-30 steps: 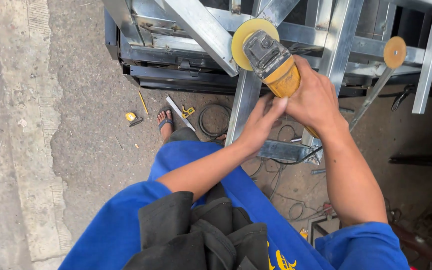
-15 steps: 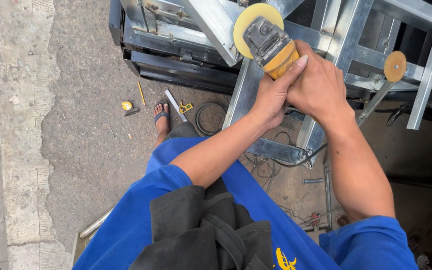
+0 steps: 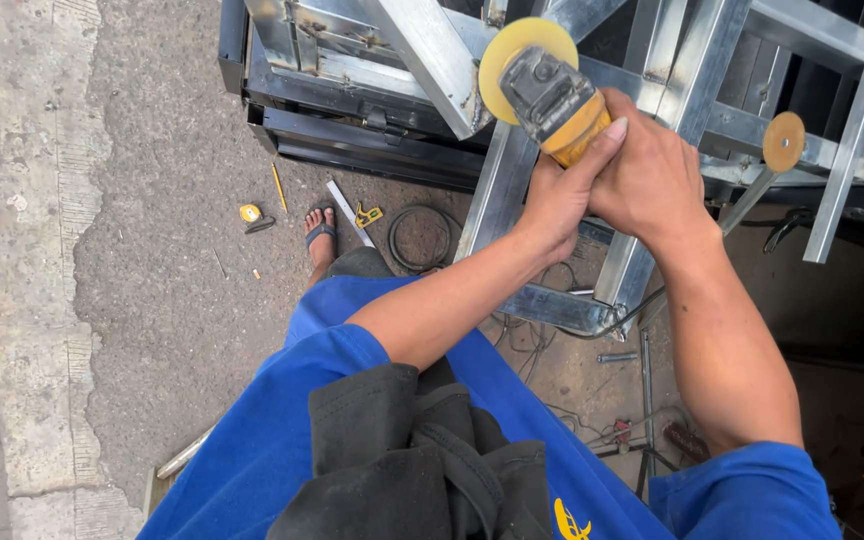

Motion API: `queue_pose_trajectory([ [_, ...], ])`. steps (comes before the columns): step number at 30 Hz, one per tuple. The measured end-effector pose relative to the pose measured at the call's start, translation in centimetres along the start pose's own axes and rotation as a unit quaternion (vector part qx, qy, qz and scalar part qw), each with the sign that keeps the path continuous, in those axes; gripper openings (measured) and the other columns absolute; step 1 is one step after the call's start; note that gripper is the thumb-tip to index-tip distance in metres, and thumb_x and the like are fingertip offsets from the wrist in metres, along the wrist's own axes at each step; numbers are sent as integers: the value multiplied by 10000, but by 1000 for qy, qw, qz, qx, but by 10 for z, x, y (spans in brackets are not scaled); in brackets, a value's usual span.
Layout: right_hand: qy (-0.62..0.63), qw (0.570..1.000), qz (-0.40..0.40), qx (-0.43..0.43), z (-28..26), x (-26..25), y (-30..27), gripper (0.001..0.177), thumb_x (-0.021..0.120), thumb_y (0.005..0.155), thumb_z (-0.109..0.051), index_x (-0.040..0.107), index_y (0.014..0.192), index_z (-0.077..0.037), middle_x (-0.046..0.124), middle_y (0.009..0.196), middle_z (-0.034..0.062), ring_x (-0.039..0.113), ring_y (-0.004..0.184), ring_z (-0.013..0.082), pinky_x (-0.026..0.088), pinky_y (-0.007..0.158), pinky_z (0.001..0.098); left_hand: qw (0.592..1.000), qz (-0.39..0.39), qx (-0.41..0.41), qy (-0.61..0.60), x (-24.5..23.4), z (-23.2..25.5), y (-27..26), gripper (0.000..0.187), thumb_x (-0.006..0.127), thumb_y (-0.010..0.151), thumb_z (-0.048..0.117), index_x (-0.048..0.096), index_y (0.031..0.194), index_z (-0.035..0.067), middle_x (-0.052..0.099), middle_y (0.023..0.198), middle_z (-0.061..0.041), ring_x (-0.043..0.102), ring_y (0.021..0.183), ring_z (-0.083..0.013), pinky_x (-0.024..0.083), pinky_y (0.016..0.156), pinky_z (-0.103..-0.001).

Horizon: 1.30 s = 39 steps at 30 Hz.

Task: Using a handheld angle grinder to smooth out weld joints on a metal frame structure.

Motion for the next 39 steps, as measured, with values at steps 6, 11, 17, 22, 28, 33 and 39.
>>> queue_pose_trajectory([
  [6, 7, 1000, -8, 22, -10, 1, 12, 496, 582, 955, -351, 518, 1374, -95, 731, 1111, 182, 640, 826, 569, 469, 607, 655, 1000, 16, -13, -6, -3, 17, 4, 619, 814, 781, 335, 638, 1294, 35, 706, 1221, -118, 661, 1153, -205, 527, 1031, -326],
  [11, 14, 999, 19, -28, -13, -1, 20, 485, 588, 979, -298, 521, 1391, -53, 729, 1113, 194, 661, 823, 530, 477, 590, 618, 1000, 9, 23, 2, -1, 21, 17, 608, 810, 790, 342, 646, 1289, 37, 703, 1241, -123, 661, 1154, -210, 527, 1037, -325],
  [17, 3, 1000, 1, -25, -12, 1, 17, 483, 571, 976, -263, 538, 1403, -40, 737, 1084, 209, 681, 801, 520, 523, 631, 633, 1000, 16, 7, 25, 1, 23, 8, 669, 790, 769, 390, 626, 1319, 46, 688, 1271, -125, 643, 1186, -219, 516, 1050, -335],
  [22, -1, 1000, 1, -27, -11, 1, 18, 555, 575, 981, -318, 505, 1455, -40, 731, 1132, 208, 680, 848, 531, 520, 659, 637, 1000, 8, 19, 13, -2, 20, 10, 625, 802, 786, 365, 639, 1298, 46, 696, 1264, -120, 650, 1179, -210, 516, 1052, -332],
  [28, -14, 999, 22, -28, -14, -3, 17, 400, 565, 1017, -303, 542, 1325, -49, 729, 1020, 168, 681, 771, 495, 514, 603, 627, 1000, 10, -1, 9, 0, 20, 11, 642, 804, 768, 383, 650, 1285, 34, 703, 1245, -126, 656, 1165, -218, 525, 1034, -334],
  [33, -21, 999, -12, -40, -14, 3, 18, 519, 575, 965, -307, 513, 1420, -67, 741, 1095, 202, 680, 818, 512, 533, 660, 641, 1000, 11, 11, 3, 0, 23, 4, 668, 786, 789, 377, 616, 1329, 21, 681, 1284, -144, 640, 1201, -227, 516, 1056, -336],
  [39, -17, 999, -18, -34, -15, -1, 19, 492, 583, 930, -277, 521, 1382, -92, 736, 1042, 186, 664, 788, 529, 512, 632, 658, 1000, -1, 20, -1, 0, 19, 9, 612, 796, 810, 354, 636, 1306, 31, 694, 1270, -132, 647, 1193, -221, 523, 1055, -345],
])
Point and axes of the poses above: each hand's wrist, its own y-axis towards the middle knuckle, its own x-axis out of the palm, z = x × y, the point moved 9 cm from there along y, towards the middle knuckle
